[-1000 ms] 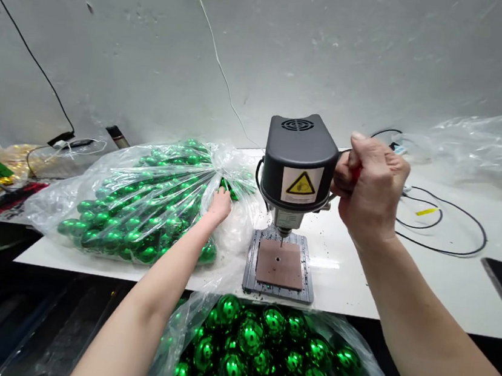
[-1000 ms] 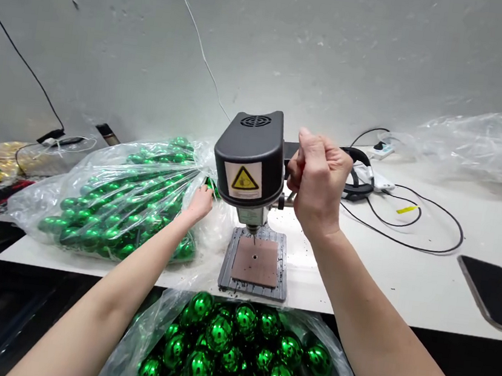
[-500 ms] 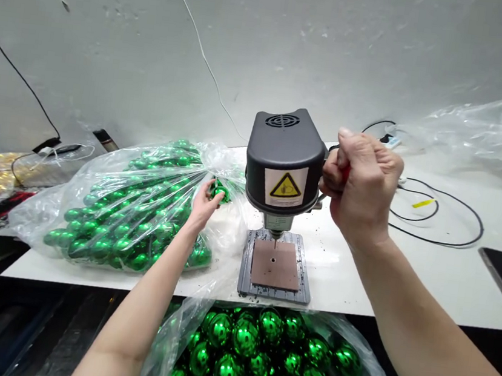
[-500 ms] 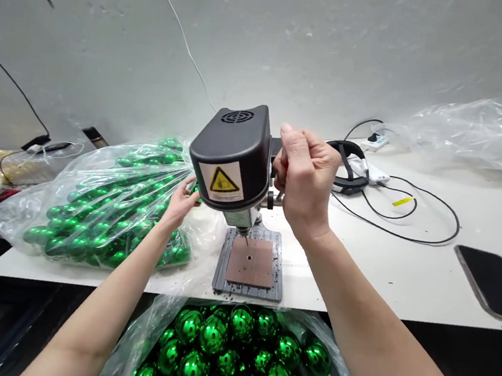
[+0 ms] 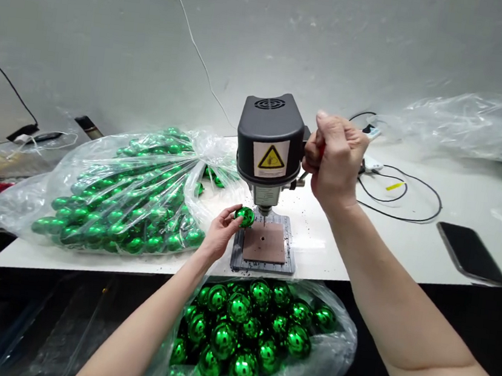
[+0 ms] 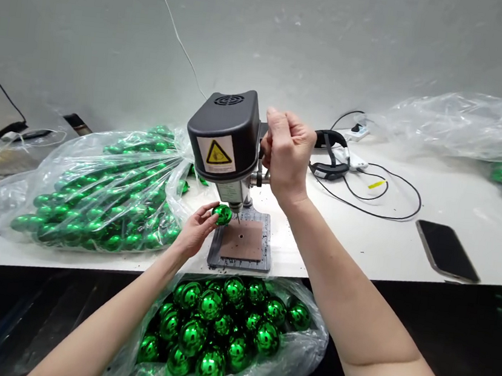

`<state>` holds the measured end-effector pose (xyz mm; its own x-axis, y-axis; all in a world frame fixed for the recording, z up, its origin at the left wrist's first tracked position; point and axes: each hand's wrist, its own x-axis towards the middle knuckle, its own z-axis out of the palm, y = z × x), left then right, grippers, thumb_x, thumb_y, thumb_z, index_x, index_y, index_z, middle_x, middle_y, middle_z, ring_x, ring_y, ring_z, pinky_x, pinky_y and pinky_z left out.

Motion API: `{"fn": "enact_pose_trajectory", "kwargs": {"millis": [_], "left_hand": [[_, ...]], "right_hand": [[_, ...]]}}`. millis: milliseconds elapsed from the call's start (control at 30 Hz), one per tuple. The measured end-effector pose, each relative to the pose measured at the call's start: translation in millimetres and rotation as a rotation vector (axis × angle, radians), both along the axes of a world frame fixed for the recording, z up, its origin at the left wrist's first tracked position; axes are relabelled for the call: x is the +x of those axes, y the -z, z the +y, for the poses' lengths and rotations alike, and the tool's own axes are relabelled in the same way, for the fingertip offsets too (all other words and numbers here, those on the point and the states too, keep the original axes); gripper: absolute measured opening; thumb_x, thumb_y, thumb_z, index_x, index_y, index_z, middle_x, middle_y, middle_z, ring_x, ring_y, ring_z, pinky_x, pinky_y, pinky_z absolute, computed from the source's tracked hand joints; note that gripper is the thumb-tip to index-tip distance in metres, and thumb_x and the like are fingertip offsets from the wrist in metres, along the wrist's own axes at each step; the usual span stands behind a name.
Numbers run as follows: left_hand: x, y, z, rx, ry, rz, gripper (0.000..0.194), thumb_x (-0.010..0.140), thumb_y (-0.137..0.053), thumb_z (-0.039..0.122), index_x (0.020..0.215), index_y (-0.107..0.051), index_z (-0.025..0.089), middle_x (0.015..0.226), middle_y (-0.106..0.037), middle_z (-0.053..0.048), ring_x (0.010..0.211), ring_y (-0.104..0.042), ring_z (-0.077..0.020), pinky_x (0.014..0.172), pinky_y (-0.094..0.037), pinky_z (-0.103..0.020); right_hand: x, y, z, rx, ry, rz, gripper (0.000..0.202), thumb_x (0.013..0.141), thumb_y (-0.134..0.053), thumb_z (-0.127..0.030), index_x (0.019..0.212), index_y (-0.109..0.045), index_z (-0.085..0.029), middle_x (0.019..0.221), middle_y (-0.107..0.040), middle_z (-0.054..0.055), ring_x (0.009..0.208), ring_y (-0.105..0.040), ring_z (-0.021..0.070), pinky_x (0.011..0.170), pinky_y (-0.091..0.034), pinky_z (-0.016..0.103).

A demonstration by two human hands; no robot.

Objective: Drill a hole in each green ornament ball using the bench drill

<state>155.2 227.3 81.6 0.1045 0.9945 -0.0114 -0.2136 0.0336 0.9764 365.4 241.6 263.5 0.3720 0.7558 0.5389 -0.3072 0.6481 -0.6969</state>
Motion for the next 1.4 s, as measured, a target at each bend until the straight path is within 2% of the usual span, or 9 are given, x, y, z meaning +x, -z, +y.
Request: {"fn": "enact_pose_trajectory", "kwargs": {"millis": [100,267,433,533,833,1033,1133,1267,1400], "left_hand": [[10.7,10.9,1.7,0.082,0.033,0.095,0.059,0.071,-0.084,0.037,0.123,-0.063,0.018,0.113,-0.073,-0.009,0.103,-0.068,-0.0203,0.099,-0.051,-0.037],[17.3,20.6,1.0,0.102,0.098,0.201,0.062,0.071,-0.082,0.034,0.127,-0.060,0.017,0.116,-0.072,-0.011,0.106,-0.068,-0.0236,0.098,-0.052,-0.042],[21.9,22.2,-6.8,0.232,0.113,0.316,0.056,0.071,-0.081,0.027,0.123,-0.062,0.017,0.127,-0.066,-0.012,0.120,-0.062,-0.0259,0.110,-0.044,-0.043],[26.5,24.8,-13.9,0.265,0.130,0.343,0.056,0.072,-0.081,0.027,0.124,-0.062,0.017,0.125,-0.067,-0.012,0.121,-0.061,-0.0266,0.110,-0.044,-0.044],[37.6,33.1,-19.8,0.210,0.092,0.263,0.056,0.070,-0.085,0.037,0.118,-0.061,0.018,0.115,-0.069,-0.011,0.109,-0.065,-0.0244,0.101,-0.049,-0.041],[38.8,35.6,-20.0,0.215,0.064,0.259,0.055,0.071,-0.085,0.033,0.116,-0.060,0.017,0.114,-0.069,-0.011,0.108,-0.064,-0.0243,0.101,-0.049,-0.042],[39.2,36.1,-20.4,0.213,0.065,0.251,0.054,0.071,-0.085,0.033,0.116,-0.060,0.017,0.113,-0.069,-0.011,0.108,-0.064,-0.0245,0.101,-0.048,-0.043],[39.6,35.6,-20.6,0.217,0.065,0.253,0.055,0.070,-0.086,0.034,0.116,-0.060,0.017,0.113,-0.069,-0.011,0.108,-0.064,-0.0243,0.101,-0.048,-0.042],[39.2,34.1,-21.5,0.235,0.077,0.259,0.055,0.071,-0.085,0.034,0.117,-0.059,0.017,0.112,-0.069,-0.011,0.108,-0.064,-0.0236,0.100,-0.049,-0.040]], "right_hand": [[1.0,2.3,2.6,0.006,0.002,-0.039,0.051,0.086,-0.068,-0.043,0.055,-0.033,-0.022,0.043,-0.032,-0.007,0.032,-0.026,0.0044,0.030,-0.015,0.022],[1.8,4.9,5.8,0.034,0.021,-0.078,0.055,0.086,-0.067,-0.052,0.057,-0.032,-0.021,0.043,-0.031,-0.007,0.032,-0.025,0.0031,0.030,-0.015,0.021],[1.7,4.6,4.6,0.048,0.029,-0.089,0.053,0.088,-0.065,-0.047,0.057,-0.031,-0.021,0.044,-0.032,-0.007,0.033,-0.027,0.0026,0.030,-0.016,0.020],[1.4,3.6,2.0,0.029,0.038,-0.084,0.051,0.088,-0.064,-0.045,0.057,-0.031,-0.022,0.044,-0.033,-0.007,0.034,-0.027,0.0033,0.030,-0.017,0.021],[2.4,6.1,0.2,0.056,0.073,-0.178,0.056,0.089,-0.059,-0.059,0.060,-0.029,-0.023,0.045,-0.032,-0.007,0.034,-0.027,0.0045,0.031,-0.018,0.023],[-1.3,8.1,-9.9,0.118,0.099,-0.128,0.052,0.091,-0.063,-0.044,0.058,-0.029,-0.022,0.045,-0.032,-0.006,0.035,-0.028,0.0058,0.033,-0.020,0.025],[-3.6,16.8,-20.0,0.191,0.137,-0.151,0.051,0.091,-0.064,-0.038,0.056,-0.032,-0.022,0.045,-0.033,-0.006,0.036,-0.029,0.0060,0.034,-0.021,0.026],[-5.3,40.0,-33.0,0.269,0.239,-0.162,0.052,0.091,-0.064,-0.035,0.053,-0.031,-0.021,0.044,-0.030,-0.006,0.037,-0.029,0.0063,0.038,-0.020,0.027],[-2.8,63.7,-38.8,0.391,0.197,-0.191,0.053,0.091,-0.061,-0.024,0.053,-0.025,-0.018,0.045,-0.026,-0.006,0.038,-0.028,0.0048,0.042,-0.020,0.027]]}}
